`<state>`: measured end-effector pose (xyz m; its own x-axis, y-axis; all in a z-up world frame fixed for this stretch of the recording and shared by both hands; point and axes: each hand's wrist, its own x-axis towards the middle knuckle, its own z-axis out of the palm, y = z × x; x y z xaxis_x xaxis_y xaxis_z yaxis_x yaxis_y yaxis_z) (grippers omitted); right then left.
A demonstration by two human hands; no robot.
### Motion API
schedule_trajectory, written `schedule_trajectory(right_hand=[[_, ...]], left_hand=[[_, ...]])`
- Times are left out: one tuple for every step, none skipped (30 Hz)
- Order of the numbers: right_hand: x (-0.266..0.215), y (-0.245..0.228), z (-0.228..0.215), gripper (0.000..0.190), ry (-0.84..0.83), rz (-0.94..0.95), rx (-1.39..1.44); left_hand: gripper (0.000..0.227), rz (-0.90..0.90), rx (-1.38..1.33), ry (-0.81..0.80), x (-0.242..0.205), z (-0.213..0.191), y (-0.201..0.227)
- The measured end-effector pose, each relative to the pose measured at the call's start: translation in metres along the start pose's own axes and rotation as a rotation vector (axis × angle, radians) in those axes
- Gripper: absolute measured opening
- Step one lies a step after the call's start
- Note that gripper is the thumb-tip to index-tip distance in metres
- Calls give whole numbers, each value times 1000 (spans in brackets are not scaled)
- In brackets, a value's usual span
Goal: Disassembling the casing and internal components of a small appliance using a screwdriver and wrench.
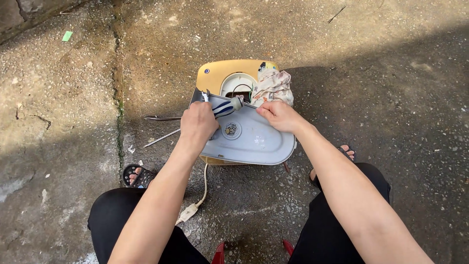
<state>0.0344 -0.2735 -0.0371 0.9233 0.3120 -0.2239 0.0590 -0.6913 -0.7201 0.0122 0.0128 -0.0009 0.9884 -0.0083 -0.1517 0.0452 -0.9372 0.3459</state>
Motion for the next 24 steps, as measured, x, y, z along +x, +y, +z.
schedule_trajectory(right_hand=[[-1,-1,-1,30,4,5,1],[-2,-1,-2,30,10,5,11],[-4,-1,-3,31,17,6,20],[-4,6,-3,31,19,12,21],[-3,14,-4,31,85,36,46],[-4,22,-4,31,149,63,72],[-2,40,-9,31,150,71,74],[-2,59,-12,31,239,108,81],[-1,77,-16,30,328,144,88],[-7,92,-20,30,330,151,90],[-12,107,-24,32,427,196,145],[-16,122,-29,34,525,238,198],[-22,143,-30,34,528,242,199],[-26,163,-29,35,626,291,240],[-30,183,-29,37,724,341,282],[-39,203,-25,37,721,343,284],[-47,224,-21,39,798,427,285],[-55,245,-20,42,873,509,283],[-62,258,-18,42,871,511,281],[-69,270,-14,43,879,646,260],[-76,282,-10,44,885,781,236],[-75,289,-7,44,880,779,239],[-75,296,-4,45,848,903,240],[-74,302,1,47,806,1024,239]], left_hand=[[32,6,1,-3,-5,-12,5],[32,7,-13,-16,-10,-23,11],[33,8,-26,-29,-15,-33,17],[33,13,-26,-33,-22,-49,24],[28,16,-96,25,-29,-66,31],[22,19,-167,81,-36,-81,38],[22,22,-167,73,-38,-88,37],[13,19,-272,137,-40,-95,36],[8,14,-377,200,-42,-101,35],[8,18,-376,193,-41,-103,30],[11,-25,-430,163,-40,-105,24],[16,-67,-484,135,-37,-106,19],[16,-64,-484,131,-40,-108,22],[13,-113,-596,122,-43,-110,24],[12,-164,-709,111,-45,-112,26],[12,-166,-706,109,-41,-107,23],[11,-168,-800,115,-37,-101,21],[10,-170,-898,123,-32,-94,19],[10,-173,-898,122,-26,-87,19],[11,-165,-938,117,-21,-81,16],[11,-156,-978,112,-16,-75,14],[11,-160,-974,116,-16,-75,19],[12,-177,-1006,91,-16,-75,23],[13,-201,-1036,70,-18,-75,26]])
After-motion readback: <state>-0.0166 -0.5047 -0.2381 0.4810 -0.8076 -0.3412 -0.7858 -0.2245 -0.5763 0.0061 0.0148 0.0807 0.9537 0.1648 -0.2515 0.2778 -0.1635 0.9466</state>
